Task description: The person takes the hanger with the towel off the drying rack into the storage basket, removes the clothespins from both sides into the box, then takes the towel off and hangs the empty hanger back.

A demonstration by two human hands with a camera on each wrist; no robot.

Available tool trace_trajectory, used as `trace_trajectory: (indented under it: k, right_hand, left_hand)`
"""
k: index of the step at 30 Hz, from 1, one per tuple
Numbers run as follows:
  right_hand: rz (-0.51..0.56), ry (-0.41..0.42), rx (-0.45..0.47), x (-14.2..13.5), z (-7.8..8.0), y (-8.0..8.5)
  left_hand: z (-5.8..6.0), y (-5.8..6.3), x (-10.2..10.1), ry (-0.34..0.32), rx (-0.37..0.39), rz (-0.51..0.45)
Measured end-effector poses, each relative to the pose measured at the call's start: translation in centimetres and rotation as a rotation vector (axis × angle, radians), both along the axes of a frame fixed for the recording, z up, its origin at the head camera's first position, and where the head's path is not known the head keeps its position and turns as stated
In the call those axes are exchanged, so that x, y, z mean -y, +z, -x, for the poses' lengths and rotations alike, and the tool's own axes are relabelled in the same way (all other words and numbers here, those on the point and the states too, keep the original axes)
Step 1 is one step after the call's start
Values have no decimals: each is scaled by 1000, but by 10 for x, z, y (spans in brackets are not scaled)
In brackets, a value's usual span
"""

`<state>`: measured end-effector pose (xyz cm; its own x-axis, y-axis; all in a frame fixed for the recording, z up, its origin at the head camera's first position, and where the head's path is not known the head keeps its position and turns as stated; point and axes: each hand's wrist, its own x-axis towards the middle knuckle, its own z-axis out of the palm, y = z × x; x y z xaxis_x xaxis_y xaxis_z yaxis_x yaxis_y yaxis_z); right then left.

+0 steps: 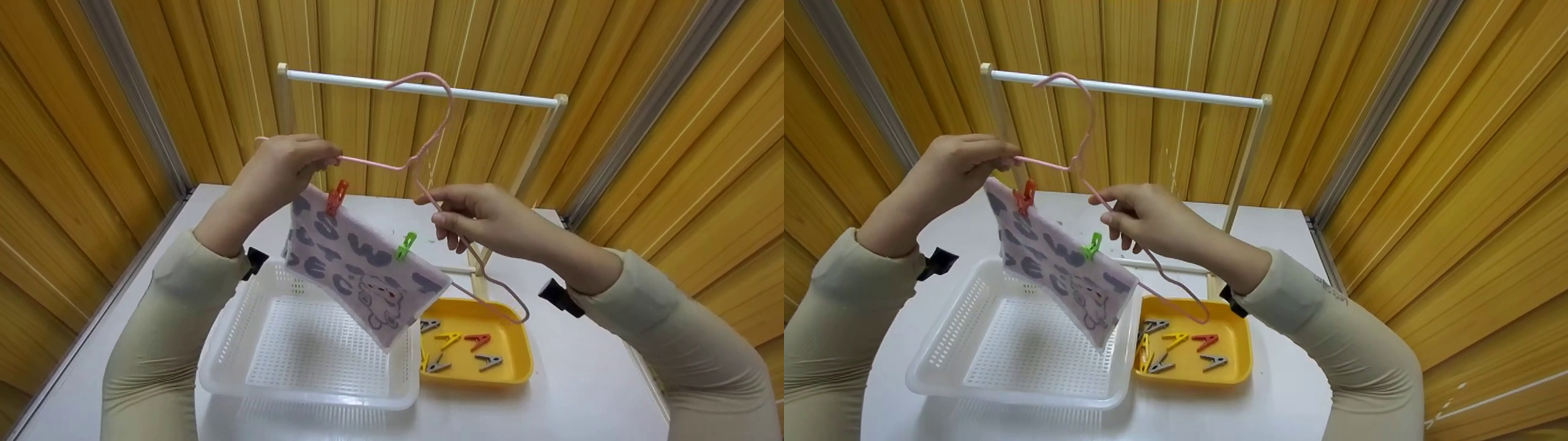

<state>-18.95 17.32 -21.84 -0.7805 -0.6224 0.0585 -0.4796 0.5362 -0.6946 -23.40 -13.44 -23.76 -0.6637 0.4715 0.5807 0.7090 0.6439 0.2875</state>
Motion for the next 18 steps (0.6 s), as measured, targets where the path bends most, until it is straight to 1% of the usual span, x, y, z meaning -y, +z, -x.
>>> trace_trajectory:
  k: [3, 5, 8, 11, 15, 18]
  right_hand:
    - [-25, 20, -45, -4, 0, -7]
    - [-46, 28, -93, -5, 0, -12]
    - [-66, 27, -188, -7, 0, -17]
    - [-77, 13, -291, -11, -1, -21]
    - [-47, -20, -423, -21, -2, -29]
    - [9, -57, -497, -33, -6, -40]
  left_hand:
    - [-6, -3, 8, 40, -9, -14]
    - [-10, -4, 12, 72, -16, -16]
    - [-17, -6, 18, 117, -44, -22]
    - [-21, -11, 24, 154, -79, -41]
    - [-27, -20, 35, 174, -150, -76]
    - [-31, -29, 42, 188, -206, -89]
